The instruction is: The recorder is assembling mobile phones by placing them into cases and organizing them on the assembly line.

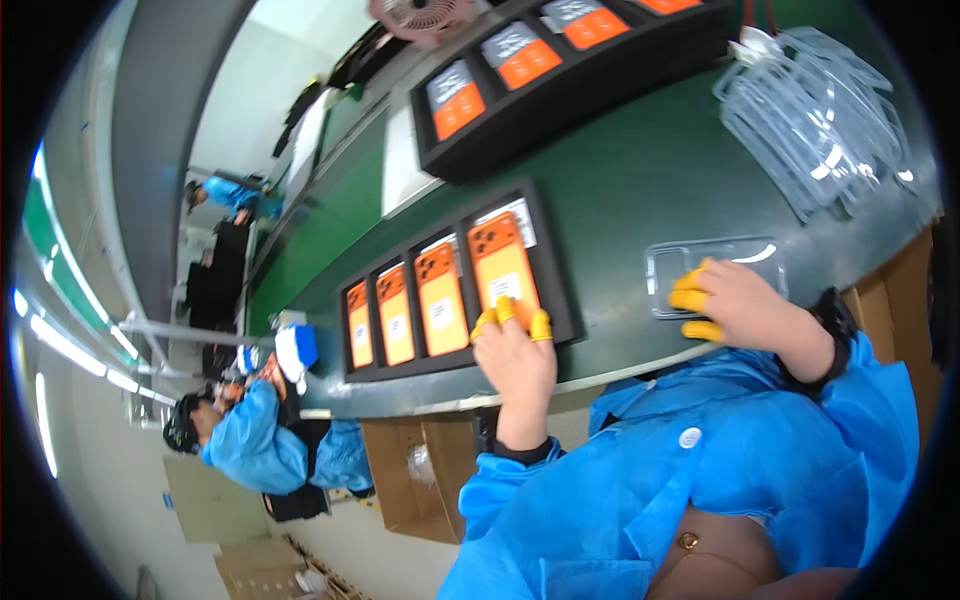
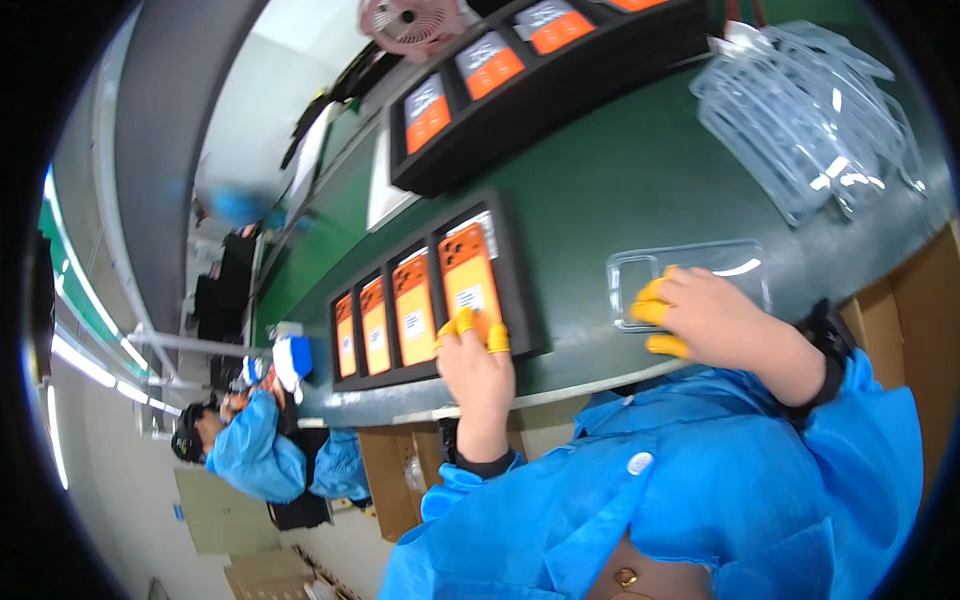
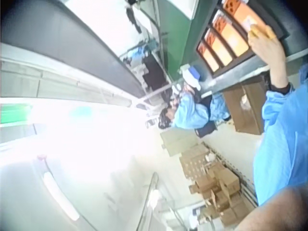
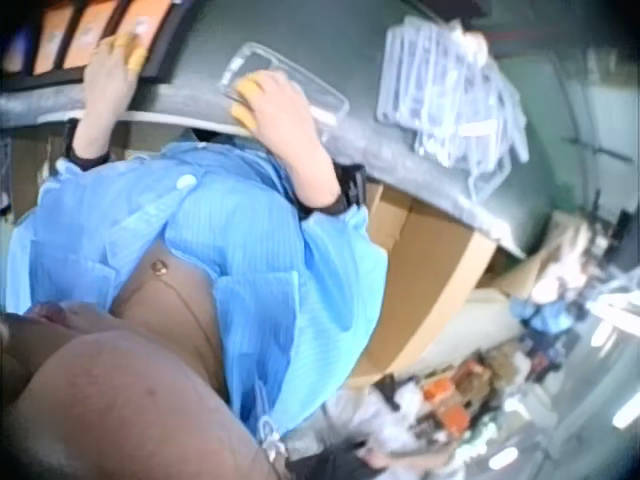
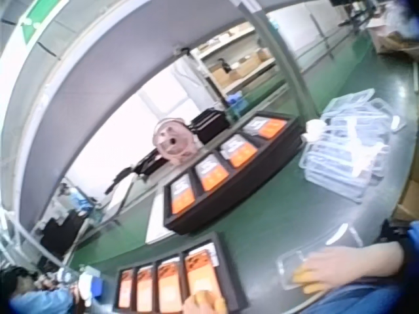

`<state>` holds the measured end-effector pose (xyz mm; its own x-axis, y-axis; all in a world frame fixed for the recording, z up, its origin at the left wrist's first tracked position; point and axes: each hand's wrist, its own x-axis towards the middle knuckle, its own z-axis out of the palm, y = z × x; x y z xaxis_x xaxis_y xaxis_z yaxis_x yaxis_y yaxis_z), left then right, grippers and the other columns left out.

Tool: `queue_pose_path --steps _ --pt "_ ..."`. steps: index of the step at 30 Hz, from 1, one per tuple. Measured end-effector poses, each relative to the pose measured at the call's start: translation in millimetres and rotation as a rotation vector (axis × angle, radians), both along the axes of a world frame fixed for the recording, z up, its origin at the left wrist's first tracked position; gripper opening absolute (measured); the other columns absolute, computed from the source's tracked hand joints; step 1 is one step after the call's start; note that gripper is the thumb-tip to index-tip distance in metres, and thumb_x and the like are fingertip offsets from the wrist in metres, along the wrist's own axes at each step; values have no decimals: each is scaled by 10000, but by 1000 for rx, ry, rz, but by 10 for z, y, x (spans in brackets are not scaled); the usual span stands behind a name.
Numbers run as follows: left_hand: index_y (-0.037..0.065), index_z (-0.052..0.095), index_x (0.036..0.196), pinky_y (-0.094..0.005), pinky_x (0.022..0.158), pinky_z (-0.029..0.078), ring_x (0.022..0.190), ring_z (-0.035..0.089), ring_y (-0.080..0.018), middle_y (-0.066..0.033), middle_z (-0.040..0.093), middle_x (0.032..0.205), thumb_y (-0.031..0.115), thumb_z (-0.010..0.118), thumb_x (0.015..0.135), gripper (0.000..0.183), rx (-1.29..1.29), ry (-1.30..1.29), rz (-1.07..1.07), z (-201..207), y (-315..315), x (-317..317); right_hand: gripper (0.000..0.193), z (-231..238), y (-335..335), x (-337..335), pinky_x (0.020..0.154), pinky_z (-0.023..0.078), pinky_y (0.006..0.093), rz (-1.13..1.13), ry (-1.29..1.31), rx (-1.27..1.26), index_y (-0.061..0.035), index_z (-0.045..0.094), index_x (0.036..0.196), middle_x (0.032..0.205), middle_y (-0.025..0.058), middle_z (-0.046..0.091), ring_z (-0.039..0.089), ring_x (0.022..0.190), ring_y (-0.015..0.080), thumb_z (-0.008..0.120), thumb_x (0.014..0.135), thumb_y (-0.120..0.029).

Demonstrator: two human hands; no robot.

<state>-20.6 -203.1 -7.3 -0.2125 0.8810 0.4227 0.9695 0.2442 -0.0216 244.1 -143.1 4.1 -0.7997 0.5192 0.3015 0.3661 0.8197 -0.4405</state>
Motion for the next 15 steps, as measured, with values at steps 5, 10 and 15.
queue_pose_path --steps 5,10,15 --pt "-83 475 1052 -429 747 382 827 481 -395 -288 486 1002 338 518 793 496 -22 44 -23 33 -72 7 379 180 -43 229 782 397 356 -336 52 29 -41 526 989 984 96 507 468 897 278 650 645 -142" --pt "-93 470 1041 -433 769 377 846 478 -402 -291 482 1011 349 528 786 514 -85 9 15 97 -9 -10 412 -52 29 311 854 357 367 -508 109 134 -7 507 1020 1018 139 478 431 978 309 644 642 -99" --pt "-98 436 1077 -422 778 374 887 465 -371 -250 485 971 325 543 782 526 -162 -230 51 227 95 -16 355 -54 82 305 834 369 360 -509 143 5 -17 529 986 988 126 493 442 953 300 626 649 -73"
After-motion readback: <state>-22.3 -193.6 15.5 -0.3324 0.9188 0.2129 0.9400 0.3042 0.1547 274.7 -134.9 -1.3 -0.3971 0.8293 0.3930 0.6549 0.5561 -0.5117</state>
